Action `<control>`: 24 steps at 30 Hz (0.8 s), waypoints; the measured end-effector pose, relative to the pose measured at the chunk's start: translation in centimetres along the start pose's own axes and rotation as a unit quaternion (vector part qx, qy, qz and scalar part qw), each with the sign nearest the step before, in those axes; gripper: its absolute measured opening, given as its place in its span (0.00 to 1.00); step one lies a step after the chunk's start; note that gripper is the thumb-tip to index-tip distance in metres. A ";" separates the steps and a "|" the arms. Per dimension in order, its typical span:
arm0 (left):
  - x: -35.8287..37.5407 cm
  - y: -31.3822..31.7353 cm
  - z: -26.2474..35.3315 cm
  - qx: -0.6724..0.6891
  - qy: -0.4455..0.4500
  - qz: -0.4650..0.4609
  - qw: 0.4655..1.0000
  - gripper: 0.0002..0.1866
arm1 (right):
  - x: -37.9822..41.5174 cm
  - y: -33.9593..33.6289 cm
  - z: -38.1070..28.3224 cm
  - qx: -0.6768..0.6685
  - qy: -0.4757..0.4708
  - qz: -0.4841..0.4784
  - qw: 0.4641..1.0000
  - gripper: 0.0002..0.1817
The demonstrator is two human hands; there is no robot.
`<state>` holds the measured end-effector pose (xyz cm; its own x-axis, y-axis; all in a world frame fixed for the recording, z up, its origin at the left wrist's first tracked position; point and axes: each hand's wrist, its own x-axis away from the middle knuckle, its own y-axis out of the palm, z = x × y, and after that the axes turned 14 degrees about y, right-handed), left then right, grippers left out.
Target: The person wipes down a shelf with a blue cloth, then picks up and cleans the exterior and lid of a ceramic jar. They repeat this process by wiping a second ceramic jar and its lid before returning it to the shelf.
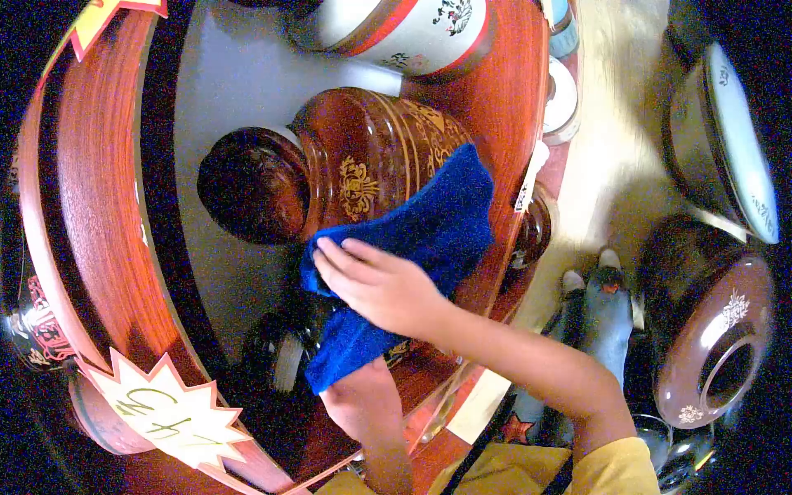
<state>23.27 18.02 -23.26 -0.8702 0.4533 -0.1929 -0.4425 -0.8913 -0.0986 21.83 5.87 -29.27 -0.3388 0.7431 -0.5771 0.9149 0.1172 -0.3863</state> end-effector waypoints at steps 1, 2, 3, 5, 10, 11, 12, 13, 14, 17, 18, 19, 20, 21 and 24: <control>0.2 -0.2 -0.1 -0.037 -0.013 0.066 0.997 0.25 | -0.1 0.4 -0.7 0.070 -0.018 -0.022 0.997 0.22; 0.3 -0.3 -0.2 -0.036 -0.011 0.068 0.997 0.25 | -0.1 0.8 -1.3 0.140 -0.037 -0.044 0.988 0.21; 0.4 -0.4 -0.2 0.096 -0.026 0.071 0.992 0.26 | 0.1 1.3 -1.5 0.194 -0.056 -0.069 0.977 0.23; 0.5 -0.4 -0.3 0.226 -0.041 0.074 0.971 0.26 | 0.9 2.2 -0.9 0.143 -0.048 -0.073 0.986 0.24; 0.5 0.0 -0.4 0.167 -0.027 0.062 0.984 0.25 | 2.1 -1.7 1.4 0.068 -0.017 -0.066 0.995 0.25; 0.3 0.2 -0.2 0.168 -0.026 0.062 0.983 0.25 | 2.7 -2.2 2.0 0.084 0.000 -0.057 0.995 0.25; 0.2 0.4 -0.1 0.194 -0.035 0.065 0.978 0.24 | 3.6 -2.5 2.7 0.111 0.013 -0.033 0.993 0.23; 0.0 0.6 0.2 0.219 -0.045 0.066 0.972 0.22 | 4.7 -2.5 3.8 0.118 0.026 -0.044 0.992 0.23; -0.4 0.7 0.5 0.219 -0.045 0.066 0.973 0.22 | 5.6 -2.5 4.7 0.124 0.039 -0.057 0.990 0.23; -2.8 0.8 2.0 -0.459 0.202 -0.051 0.864 0.18 | 6.7 -2.8 5.0 0.082 0.200 -0.124 0.968 0.22; -3.5 0.9 2.5 -0.645 0.266 -0.087 0.711 0.17 | 7.0 -2.6 4.9 0.082 0.202 -0.126 0.968 0.22; -4.1 1.3 3.1 -0.227 0.220 -0.064 0.946 0.19 | 7.1 -2.1 4.5 0.010 0.263 -0.074 0.962 0.24; -4.9 2.0 3.6 0.244 0.124 -0.024 0.961 0.22 | 7.0 -1.7 4.2 -0.062 0.321 -0.021 0.945 0.26; -5.9 2.5 3.8 0.243 0.123 -0.024 0.962 0.22 | 6.7 -2.1 3.7 -0.068 0.316 0.001 0.946 0.28; -9.6 3.6 3.9 0.267 0.126 0.023 0.955 0.24 | 7.5 -1.5 2.3 -0.186 0.463 0.025 0.866 0.30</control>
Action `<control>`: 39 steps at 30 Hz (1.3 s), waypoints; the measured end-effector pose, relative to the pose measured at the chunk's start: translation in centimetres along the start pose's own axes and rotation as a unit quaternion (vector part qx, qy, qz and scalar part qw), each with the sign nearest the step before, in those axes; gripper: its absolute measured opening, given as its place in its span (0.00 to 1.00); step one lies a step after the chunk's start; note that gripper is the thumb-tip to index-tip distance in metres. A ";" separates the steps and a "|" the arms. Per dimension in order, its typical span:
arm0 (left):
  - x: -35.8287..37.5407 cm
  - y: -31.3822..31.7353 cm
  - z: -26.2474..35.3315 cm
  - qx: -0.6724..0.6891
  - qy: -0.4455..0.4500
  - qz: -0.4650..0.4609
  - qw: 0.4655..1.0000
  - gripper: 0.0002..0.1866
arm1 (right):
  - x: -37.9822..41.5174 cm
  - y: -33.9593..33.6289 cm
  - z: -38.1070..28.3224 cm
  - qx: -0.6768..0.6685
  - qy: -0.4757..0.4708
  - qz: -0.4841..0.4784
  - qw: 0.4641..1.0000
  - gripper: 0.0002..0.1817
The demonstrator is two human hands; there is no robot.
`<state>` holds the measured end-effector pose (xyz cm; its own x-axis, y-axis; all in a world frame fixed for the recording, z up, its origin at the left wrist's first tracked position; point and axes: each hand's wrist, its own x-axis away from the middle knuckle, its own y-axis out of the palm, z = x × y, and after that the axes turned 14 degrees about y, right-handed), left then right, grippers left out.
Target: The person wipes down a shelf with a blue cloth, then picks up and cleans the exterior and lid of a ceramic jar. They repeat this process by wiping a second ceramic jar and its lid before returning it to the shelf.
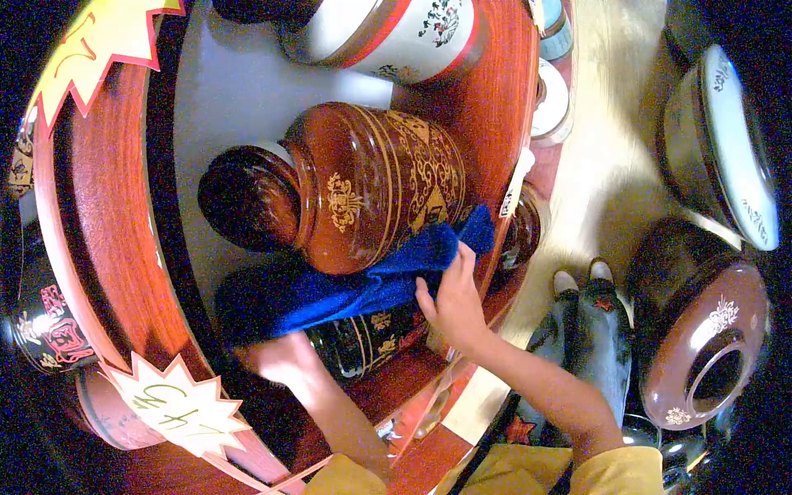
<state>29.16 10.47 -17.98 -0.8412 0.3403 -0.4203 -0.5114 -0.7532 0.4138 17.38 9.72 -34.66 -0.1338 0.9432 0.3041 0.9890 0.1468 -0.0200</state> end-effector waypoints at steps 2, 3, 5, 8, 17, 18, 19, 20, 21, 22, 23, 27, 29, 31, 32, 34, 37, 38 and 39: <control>-3.3 -1.4 -1.7 0.080 -0.064 -0.170 0.980 0.22 | 0.4 -0.4 0.2 0.006 0.004 0.006 1.000 0.31; -4.5 -1.7 -2.6 0.081 -0.065 -0.169 0.980 0.22 | 0.9 -0.7 0.7 -0.031 0.027 -0.017 0.999 0.32; -6.5 -1.6 -4.6 -0.155 0.096 -0.154 0.971 0.20 | 1.7 -0.9 1.5 -0.106 0.010 -0.012 0.994 0.30; -7.9 0.4 -6.3 -0.192 0.089 -0.093 0.973 0.18 | 2.6 -3.3 1.2 -0.143 -0.056 -0.056 0.986 0.23; -7.3 1.4 -9.6 -0.282 -0.129 -0.060 0.949 0.22 | 1.7 -3.7 1.4 -0.031 -0.174 -0.008 0.984 0.17; -7.0 1.4 -9.6 -0.298 -0.146 -0.055 0.942 0.23 | 1.7 -3.5 1.9 -0.024 -0.126 -0.021 0.992 0.20; -7.8 -0.6 -10.2 -0.298 -0.146 -0.056 0.942 0.23 | 1.7 -3.5 2.1 -0.040 -0.101 -0.030 0.994 0.19; -9.1 -4.2 -11.4 -0.248 -0.197 -0.037 0.948 0.23 | 1.6 -3.5 2.3 -0.041 -0.101 -0.028 0.994 0.19; -9.4 -4.9 -11.5 -0.198 -0.248 -0.017 0.948 0.23 | 1.4 -3.5 2.7 -0.029 -0.098 -0.022 0.995 0.19; -9.6 -5.6 -11.7 -0.198 -0.250 -0.017 0.948 0.23 | 1.3 -3.5 2.9 -0.018 -0.095 -0.015 0.995 0.18; -9.9 -6.4 -11.8 -0.202 -0.286 0.002 0.937 0.22 | 1.2 -3.3 3.0 -0.016 -0.093 -0.016 0.995 0.18; -9.6 -6.3 -11.2 -0.190 -0.331 0.016 0.924 0.21 | 0.4 -2.2 2.5 -0.115 0.024 0.094 0.989 0.13; -9.2 -5.6 -11.0 -0.194 -0.338 0.006 0.921 0.21 | -0.3 -1.6 3.1 -0.231 0.094 0.138 0.958 0.13; -8.9 -5.0 -10.8 -0.198 -0.345 -0.004 0.918 0.21 | -1.5 -1.9 1.4 -0.264 0.061 0.141 0.952 0.16; -8.8 -4.8 -10.8 -0.196 -0.341 0.015 0.919 0.21 | -2.4 -1.9 0.6 -0.296 0.028 0.143 0.944 0.18; -8.6 -5.5 -10.5 -0.196 -0.338 0.036 0.920 0.22 | -4.7 -1.8 -0.9 -0.285 -0.006 0.074 0.955 0.20; -7.4 -6.3 -10.0 -0.270 -0.203 -0.227 0.913 0.22 | -9.3 -1.1 -3.4 -0.196 -0.123 -0.041 0.972 0.22; -6.4 -5.1 -9.4 -0.157 -0.292 -0.152 0.931 0.23 | -10.1 -0.7 -3.3 -0.146 -0.126 -0.045 0.980 0.24; -5.0 -3.5 -8.9 -0.040 -0.372 -0.072 0.925 0.25 | -10.5 -0.6 -3.0 -0.133 -0.111 -0.036 0.984 0.24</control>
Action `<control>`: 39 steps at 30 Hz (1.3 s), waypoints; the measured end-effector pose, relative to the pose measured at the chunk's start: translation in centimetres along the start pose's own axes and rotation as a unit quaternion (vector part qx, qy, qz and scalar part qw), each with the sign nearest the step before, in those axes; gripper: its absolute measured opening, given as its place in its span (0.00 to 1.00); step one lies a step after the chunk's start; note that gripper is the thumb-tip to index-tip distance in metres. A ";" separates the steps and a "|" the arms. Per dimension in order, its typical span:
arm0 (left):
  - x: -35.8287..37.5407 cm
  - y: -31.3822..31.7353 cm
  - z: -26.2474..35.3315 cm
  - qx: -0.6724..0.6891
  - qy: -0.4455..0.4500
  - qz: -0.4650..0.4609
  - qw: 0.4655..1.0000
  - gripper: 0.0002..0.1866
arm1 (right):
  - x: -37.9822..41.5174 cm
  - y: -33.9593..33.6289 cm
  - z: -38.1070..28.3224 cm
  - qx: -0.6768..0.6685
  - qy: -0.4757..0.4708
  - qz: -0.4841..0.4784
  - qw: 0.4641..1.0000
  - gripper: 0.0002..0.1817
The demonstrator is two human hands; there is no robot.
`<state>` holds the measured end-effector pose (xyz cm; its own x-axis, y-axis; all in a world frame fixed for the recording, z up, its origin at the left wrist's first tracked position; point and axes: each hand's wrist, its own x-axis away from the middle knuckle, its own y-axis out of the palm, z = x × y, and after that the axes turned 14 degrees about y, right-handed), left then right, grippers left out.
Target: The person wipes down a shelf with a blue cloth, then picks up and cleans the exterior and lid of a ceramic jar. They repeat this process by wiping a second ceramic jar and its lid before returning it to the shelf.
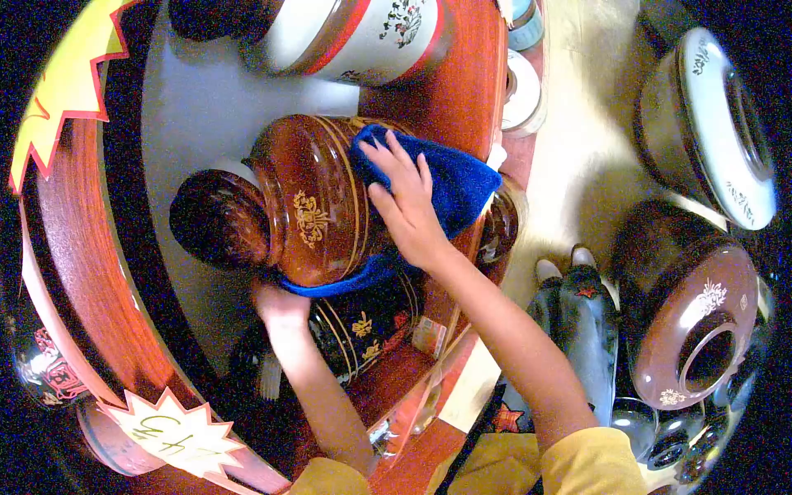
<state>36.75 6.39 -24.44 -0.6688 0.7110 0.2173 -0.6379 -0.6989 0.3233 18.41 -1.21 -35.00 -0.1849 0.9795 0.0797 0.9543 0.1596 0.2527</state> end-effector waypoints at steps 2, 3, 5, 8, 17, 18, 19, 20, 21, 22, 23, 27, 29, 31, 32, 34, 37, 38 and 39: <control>3.1 3.4 -1.8 -0.009 0.068 0.027 0.997 0.27 | -0.3 0.2 0.8 0.014 0.013 0.009 1.000 0.25; 4.4 4.2 -3.0 -0.018 0.135 0.055 0.989 0.28 | -0.3 0.3 1.2 -0.009 0.056 0.028 0.998 0.26; 5.4 3.4 -5.9 0.028 0.174 0.104 0.979 0.30 | 0.0 0.5 2.4 -0.030 0.098 0.049 0.994 0.27; 5.3 3.7 -10.8 0.012 0.261 0.127 0.957 0.33 | 0.9 0.5 4.9 -0.054 0.179 0.061 0.981 0.29; 3.5 0.8 -18.4 0.006 0.254 0.132 0.958 0.32 | 6.2 -0.3 10.3 -0.198 0.322 0.010 0.926 0.34; 3.6 1.3 -18.6 -0.013 0.236 0.149 0.960 0.32 | 6.6 0.2 10.6 -0.188 0.305 0.033 0.933 0.33; 3.8 1.6 -18.7 -0.034 0.216 0.167 0.961 0.32 | 7.5 0.1 10.9 -0.145 0.335 0.005 0.931 0.31; 4.2 2.1 -18.9 -0.091 0.209 0.174 0.958 0.31 | 8.2 0.1 11.3 -0.179 0.347 -0.022 0.920 0.30; 4.4 1.7 -19.1 -0.092 0.205 0.178 0.958 0.31 | 8.9 0.2 11.5 -0.213 0.357 -0.048 0.908 0.29; 4.3 1.4 -19.2 -0.078 0.173 0.173 0.966 0.30 | 9.5 -0.5 10.7 -0.152 0.403 -0.084 0.899 0.27; 4.1 1.1 -19.3 -0.062 0.142 0.167 0.974 0.30 | 10.5 -0.1 11.6 -0.210 0.411 -0.108 0.881 0.26; 4.3 -1.6 -19.6 -0.056 0.050 0.119 0.990 0.29 | 13.2 -0.1 12.0 -0.202 0.439 -0.137 0.865 0.26; 4.2 -2.8 -20.4 -0.124 0.072 0.125 0.982 0.27 | 14.0 0.1 12.6 -0.265 0.439 -0.057 0.857 0.15; 4.3 -3.8 -21.3 -0.328 0.161 0.089 0.927 0.25 | 13.9 -0.7 11.3 -0.312 0.459 -0.057 0.830 0.14; 4.6 -4.3 -21.9 -0.374 0.187 0.080 0.905 0.26 | 14.0 -1.2 10.8 -0.357 0.478 -0.056 0.801 0.13; 6.0 -3.5 -21.6 -0.445 0.175 0.077 0.875 0.27 | 14.7 -2.1 10.5 -0.356 0.479 -0.048 0.801 0.13; 7.3 -2.2 -21.6 -0.494 0.160 0.064 0.852 0.29 | 15.6 -3.8 10.4 -0.367 0.482 -0.026 0.795 0.14; 7.7 -1.9 -21.7 -0.480 0.153 0.054 0.862 0.30 | 15.9 -4.4 10.6 -0.383 0.488 -0.010 0.784 0.15; 7.6 -1.9 -22.4 -0.477 0.156 0.052 0.864 0.30 | 16.0 -5.3 11.3 -0.382 0.485 -0.010 0.787 0.15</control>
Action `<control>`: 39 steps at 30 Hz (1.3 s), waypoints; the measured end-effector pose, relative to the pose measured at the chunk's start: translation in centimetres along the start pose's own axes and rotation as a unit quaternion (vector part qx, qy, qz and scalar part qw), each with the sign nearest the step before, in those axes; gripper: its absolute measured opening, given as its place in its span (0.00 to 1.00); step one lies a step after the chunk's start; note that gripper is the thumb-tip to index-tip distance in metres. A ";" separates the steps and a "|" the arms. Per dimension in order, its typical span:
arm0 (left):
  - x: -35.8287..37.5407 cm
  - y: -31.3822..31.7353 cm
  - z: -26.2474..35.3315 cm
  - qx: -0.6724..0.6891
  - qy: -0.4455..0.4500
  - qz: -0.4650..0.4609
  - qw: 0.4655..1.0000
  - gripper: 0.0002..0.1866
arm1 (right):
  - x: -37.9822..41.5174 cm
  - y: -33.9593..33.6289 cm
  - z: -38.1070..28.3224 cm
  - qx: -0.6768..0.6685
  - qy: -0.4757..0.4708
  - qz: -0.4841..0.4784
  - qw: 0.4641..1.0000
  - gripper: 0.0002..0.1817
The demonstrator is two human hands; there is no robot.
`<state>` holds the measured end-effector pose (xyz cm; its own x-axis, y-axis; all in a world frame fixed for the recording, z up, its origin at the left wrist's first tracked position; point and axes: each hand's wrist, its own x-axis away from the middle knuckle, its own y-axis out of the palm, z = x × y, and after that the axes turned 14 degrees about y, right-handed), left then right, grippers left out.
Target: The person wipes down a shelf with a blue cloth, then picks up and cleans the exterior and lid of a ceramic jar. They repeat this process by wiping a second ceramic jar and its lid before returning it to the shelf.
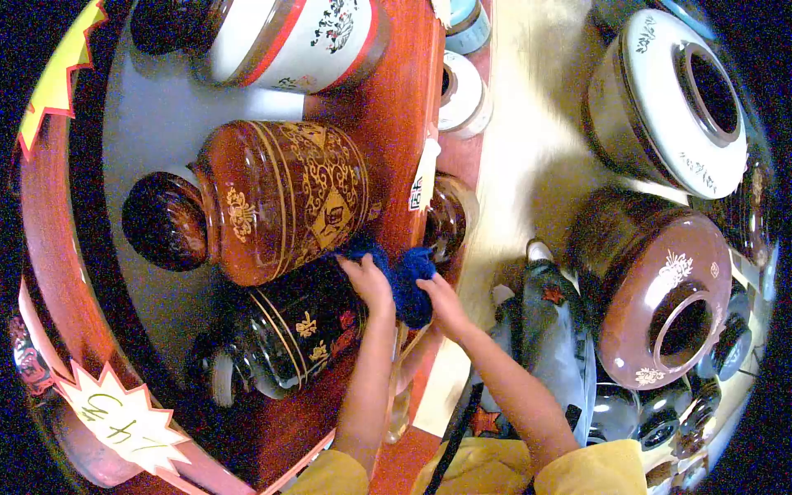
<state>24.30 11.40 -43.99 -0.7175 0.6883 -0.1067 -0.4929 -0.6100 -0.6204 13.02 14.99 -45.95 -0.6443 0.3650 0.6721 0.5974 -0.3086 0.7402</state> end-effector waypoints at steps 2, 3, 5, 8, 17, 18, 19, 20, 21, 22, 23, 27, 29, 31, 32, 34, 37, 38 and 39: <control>1.1 0.1 -1.2 -0.078 0.018 -0.057 0.995 0.34 | 0.4 -2.2 0.9 -0.043 0.004 0.016 0.999 0.17; 1.8 0.4 -1.0 -0.122 0.034 -0.056 0.990 0.33 | 1.0 -2.6 0.7 -0.071 0.004 0.021 0.997 0.17; 2.2 0.0 -0.6 -0.101 0.031 -0.088 0.990 0.31 | 3.1 -2.4 -0.8 -0.095 -0.007 0.041 0.995 0.16; 3.0 -1.6 0.3 -0.247 0.113 -0.215 0.938 0.27 | 3.1 -4.3 -0.3 -0.126 -0.045 0.019 0.991 0.16; 3.1 -3.2 1.0 -0.274 0.270 -0.150 0.911 0.29 | 6.4 -4.9 1.5 -0.167 -0.070 0.013 0.983 0.16; 2.9 -2.8 1.3 -0.353 0.299 -0.099 0.881 0.31 | 6.7 -5.1 1.8 -0.168 -0.068 0.009 0.983 0.16; 2.0 -2.4 0.7 -0.329 0.268 -0.126 0.897 0.34 | 7.6 -4.6 1.7 -0.180 -0.052 0.007 0.982 0.17; 0.9 -2.0 -0.7 -0.278 0.227 -0.154 0.921 0.36 | 8.0 -4.5 1.9 -0.179 -0.055 0.010 0.982 0.17; 0.4 -1.2 -1.8 -0.325 0.225 -0.142 0.907 0.37 | 8.4 -4.5 2.0 -0.188 -0.051 0.012 0.981 0.17; 0.0 -0.5 -1.9 -0.372 0.223 -0.129 0.892 0.39 | 8.8 -4.4 2.1 -0.196 -0.046 0.013 0.979 0.17; 0.1 0.2 -2.0 -0.370 0.222 -0.128 0.893 0.39 | 9.3 -3.7 1.9 -0.206 -0.044 0.010 0.977 0.17; 0.9 1.0 -0.5 -0.441 0.158 -0.098 0.878 0.36 | 10.6 -3.0 1.5 -0.182 -0.062 0.003 0.981 0.18; 1.2 0.7 -0.4 -0.439 0.154 -0.099 0.880 0.34 | 11.2 -3.0 1.3 -0.176 -0.062 0.008 0.982 0.18; 1.6 -0.1 -0.7 -0.389 0.205 -0.092 0.894 0.26 | 11.7 -2.9 1.1 -0.170 -0.064 0.010 0.983 0.18; 1.9 -0.4 -1.0 -0.389 0.206 -0.091 0.893 0.26 | 12.0 -2.9 1.0 -0.163 -0.067 0.020 0.984 0.18; 2.7 -0.8 -1.4 -0.317 0.280 -0.095 0.901 0.21 | 12.6 -3.1 0.9 -0.157 -0.072 0.028 0.985 0.18; 4.7 -0.7 -1.6 -0.262 0.296 -0.121 0.911 0.20 | 13.5 -3.8 1.0 -0.164 -0.064 0.051 0.983 0.18; 5.3 -0.8 -1.6 -0.234 0.294 -0.143 0.915 0.21 | 13.8 -4.2 1.0 -0.162 -0.066 0.061 0.983 0.18; 5.6 -1.1 -1.1 -0.194 0.291 -0.160 0.923 0.20 | 14.1 -4.7 0.9 -0.159 -0.069 0.071 0.982 0.18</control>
<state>21.40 16.34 -44.69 -0.1253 0.9719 -0.1994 -0.3391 -0.2308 -0.9120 1.58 22.38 -39.97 -0.4817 0.4077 0.7758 0.4823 -0.6158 0.6231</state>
